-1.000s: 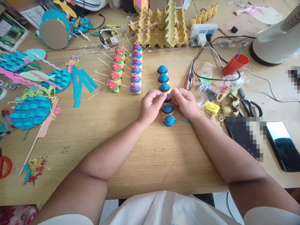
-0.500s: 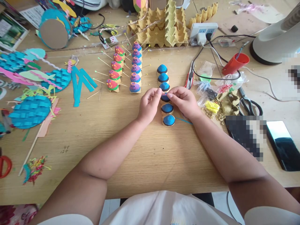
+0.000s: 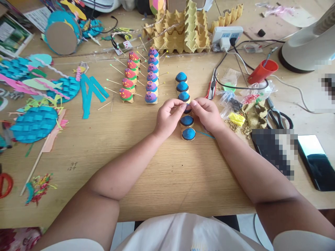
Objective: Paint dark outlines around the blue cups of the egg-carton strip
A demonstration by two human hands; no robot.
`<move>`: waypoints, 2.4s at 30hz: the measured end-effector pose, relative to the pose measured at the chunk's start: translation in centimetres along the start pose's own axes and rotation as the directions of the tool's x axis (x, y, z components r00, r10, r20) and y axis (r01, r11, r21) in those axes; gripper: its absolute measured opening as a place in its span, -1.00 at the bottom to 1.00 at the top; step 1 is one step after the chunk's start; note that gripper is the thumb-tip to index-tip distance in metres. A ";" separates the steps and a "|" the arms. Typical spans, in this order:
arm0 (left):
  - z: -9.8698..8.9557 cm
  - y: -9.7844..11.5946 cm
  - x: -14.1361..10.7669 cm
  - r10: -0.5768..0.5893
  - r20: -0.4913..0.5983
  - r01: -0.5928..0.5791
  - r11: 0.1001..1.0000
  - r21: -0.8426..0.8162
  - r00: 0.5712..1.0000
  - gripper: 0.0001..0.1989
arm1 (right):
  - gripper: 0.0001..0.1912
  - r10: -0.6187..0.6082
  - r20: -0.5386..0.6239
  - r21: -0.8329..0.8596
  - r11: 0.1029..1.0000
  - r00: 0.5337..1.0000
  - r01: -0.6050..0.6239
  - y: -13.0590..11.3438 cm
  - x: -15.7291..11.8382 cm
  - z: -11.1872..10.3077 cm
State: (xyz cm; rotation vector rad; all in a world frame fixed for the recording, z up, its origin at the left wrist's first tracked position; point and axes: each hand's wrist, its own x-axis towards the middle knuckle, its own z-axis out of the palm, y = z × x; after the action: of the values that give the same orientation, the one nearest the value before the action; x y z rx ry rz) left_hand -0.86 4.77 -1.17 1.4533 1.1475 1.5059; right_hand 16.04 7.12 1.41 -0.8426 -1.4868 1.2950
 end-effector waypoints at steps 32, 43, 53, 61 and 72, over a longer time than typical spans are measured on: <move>0.1 0.5 0.4 -0.013 -0.041 0.009 0.996 -0.092 0.999 -0.52 | -0.40 -0.010 -0.041 -0.055 0.998 0.999 0.008 0.3 0.2 0.0; -0.2 -0.7 0.2 0.046 0.008 -0.046 0.999 0.018 0.999 -0.83 | -0.33 0.025 -0.038 -0.088 0.996 0.999 -0.029 -0.1 0.1 0.0; -0.2 -1.2 0.4 0.016 -0.002 -0.017 0.999 -0.048 1.000 -0.85 | -0.42 0.082 0.031 0.095 0.992 0.996 -0.084 0.3 0.1 0.0; -0.2 -0.6 0.3 -0.030 -0.001 0.029 0.994 -0.101 1.000 -0.70 | -0.38 0.025 -0.005 0.004 1.000 1.000 -0.025 0.1 0.2 0.0; -0.2 -1.0 0.4 -0.015 0.009 0.015 0.998 -0.060 1.000 -0.71 | -0.37 0.000 -0.022 -0.040 0.999 1.000 -0.001 0.3 0.2 -0.2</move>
State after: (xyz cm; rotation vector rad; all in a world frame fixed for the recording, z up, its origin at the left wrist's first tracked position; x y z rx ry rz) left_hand -1.16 5.48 -1.99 1.4067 1.0968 1.5102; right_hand 16.16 7.41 1.11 -0.8803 -1.4996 1.2558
